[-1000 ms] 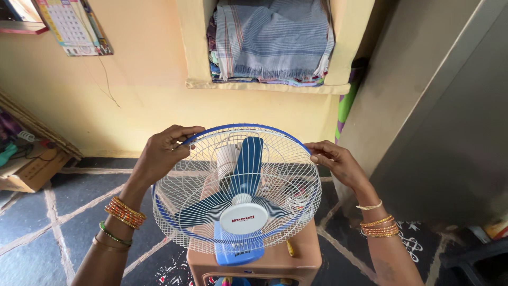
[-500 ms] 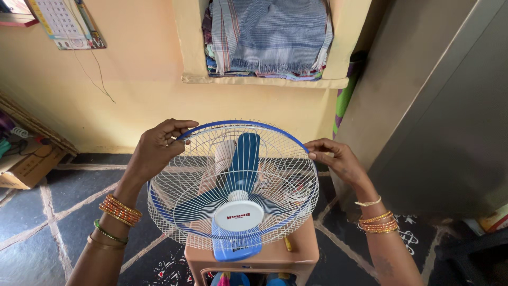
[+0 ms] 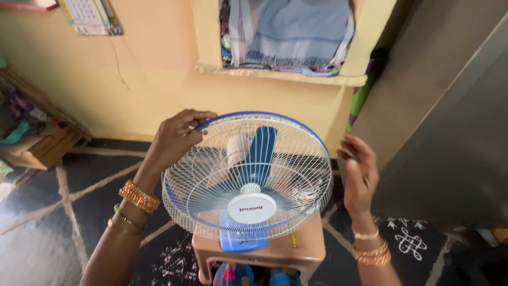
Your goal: The person assembles a table fan by fitting the blade onto the motor shaft, placing the front grill over the assembly, and securing the blue plastic rim around the edges of the two grills.
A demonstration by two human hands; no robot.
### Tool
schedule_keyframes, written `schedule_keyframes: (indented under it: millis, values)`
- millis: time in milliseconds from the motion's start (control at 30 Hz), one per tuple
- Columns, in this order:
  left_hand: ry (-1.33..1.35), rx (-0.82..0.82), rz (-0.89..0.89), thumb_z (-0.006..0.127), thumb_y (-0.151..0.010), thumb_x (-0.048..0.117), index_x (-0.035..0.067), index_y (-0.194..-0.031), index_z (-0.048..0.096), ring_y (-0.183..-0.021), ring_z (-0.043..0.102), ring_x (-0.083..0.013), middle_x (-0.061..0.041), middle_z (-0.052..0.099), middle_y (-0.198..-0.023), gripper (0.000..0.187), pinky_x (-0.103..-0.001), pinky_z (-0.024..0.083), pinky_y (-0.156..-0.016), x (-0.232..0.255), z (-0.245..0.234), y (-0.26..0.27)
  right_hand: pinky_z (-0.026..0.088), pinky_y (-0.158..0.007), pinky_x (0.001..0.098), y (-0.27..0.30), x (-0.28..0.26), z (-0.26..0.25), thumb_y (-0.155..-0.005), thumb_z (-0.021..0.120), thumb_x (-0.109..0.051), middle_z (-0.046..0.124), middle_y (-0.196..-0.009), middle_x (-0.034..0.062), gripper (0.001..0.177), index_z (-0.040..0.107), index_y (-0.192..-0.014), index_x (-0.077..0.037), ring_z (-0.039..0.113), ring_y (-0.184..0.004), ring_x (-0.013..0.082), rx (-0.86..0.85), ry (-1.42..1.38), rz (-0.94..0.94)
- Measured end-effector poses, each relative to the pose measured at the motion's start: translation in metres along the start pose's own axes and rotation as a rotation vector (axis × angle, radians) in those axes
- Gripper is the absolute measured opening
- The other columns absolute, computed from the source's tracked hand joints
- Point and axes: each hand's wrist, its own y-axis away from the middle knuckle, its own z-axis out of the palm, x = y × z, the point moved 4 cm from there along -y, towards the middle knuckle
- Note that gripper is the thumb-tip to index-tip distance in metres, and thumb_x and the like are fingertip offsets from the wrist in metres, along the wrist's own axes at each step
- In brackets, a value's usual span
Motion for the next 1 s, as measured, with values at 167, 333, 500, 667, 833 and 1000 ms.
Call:
schedule_keyframes:
  millis: [167, 333, 500, 667, 833, 1000]
  values:
    - [0.050, 0.005, 0.058, 0.063, -0.084, -0.009, 0.005, -0.124, 0.071, -0.102, 0.065, -0.0084, -0.003, 0.071, -0.114, 0.043, -0.023, 0.055, -0.085, -0.002, -0.002, 0.002, 0.048, -0.099, 0.0325, 0.120, 0.098, -0.026, -0.106, 0.057, -0.025, 0.058, -0.141, -0.0004, 0.044, 0.045, -0.147, -0.016, 0.055, -0.124, 0.0146, 0.717, -0.284, 0.152]
    - [-0.085, -0.002, 0.051, 0.063, -0.087, -0.009, 0.007, -0.126, 0.072, -0.083, 0.060, -0.0063, -0.003, 0.070, -0.108, 0.043, -0.021, 0.051, -0.067, -0.005, -0.004, 0.001, 0.054, -0.070, 0.0335, 0.278, 0.224, 0.015, -0.105, 0.060, -0.026, 0.061, -0.101, 0.0065, 0.027, 0.054, -0.127, -0.012, 0.059, -0.089, 0.0229, 0.607, -0.671, 0.846]
    - [0.028, -0.023, 0.182, 0.061, -0.089, -0.012, 0.004, -0.129, 0.071, -0.092, 0.062, -0.0025, -0.002, 0.067, -0.108, 0.045, -0.019, 0.055, -0.077, 0.001, -0.002, 0.002, 0.056, -0.098, 0.0451, 0.306, 0.225, 0.104, -0.084, 0.057, 0.009, 0.068, -0.113, 0.0115, 0.040, 0.053, -0.119, -0.010, 0.066, -0.116, 0.0302, 0.377, -0.962, 1.180]
    - [-0.019, -0.011, 0.102, 0.060, -0.086, -0.011, 0.006, -0.128, 0.072, -0.082, 0.056, -0.0023, 0.000, 0.068, -0.104, 0.046, -0.019, 0.050, -0.070, 0.001, -0.004, 0.003, 0.052, -0.108, 0.0520, 0.280, 0.209, 0.139, -0.084, 0.055, 0.015, 0.066, -0.112, 0.0105, 0.038, 0.055, -0.116, -0.006, 0.065, -0.126, 0.0335, 0.248, -1.102, 1.090]
    - [-0.128, -0.018, 0.135, 0.063, -0.087, -0.010, 0.008, -0.127, 0.075, -0.083, 0.055, -0.0065, -0.002, 0.066, -0.102, 0.045, -0.024, 0.050, -0.072, 0.004, -0.004, 0.003, 0.051, -0.110, 0.0516, 0.275, 0.211, 0.140, -0.087, 0.057, 0.014, 0.070, -0.115, 0.0148, 0.029, 0.061, -0.111, -0.001, 0.064, -0.119, 0.0318, 0.223, -1.130, 1.070]
    - [-0.192, -0.024, 0.261, 0.060, -0.087, -0.006, 0.011, -0.127, 0.073, -0.100, 0.065, -0.0129, -0.006, 0.065, -0.111, 0.046, -0.028, 0.057, -0.084, 0.012, -0.002, 0.006, 0.052, -0.106, 0.0511, 0.276, 0.216, 0.137, -0.082, 0.057, 0.013, 0.071, -0.112, 0.0139, 0.029, 0.064, -0.106, -0.001, 0.066, -0.117, 0.0318, 0.274, -1.095, 1.117]
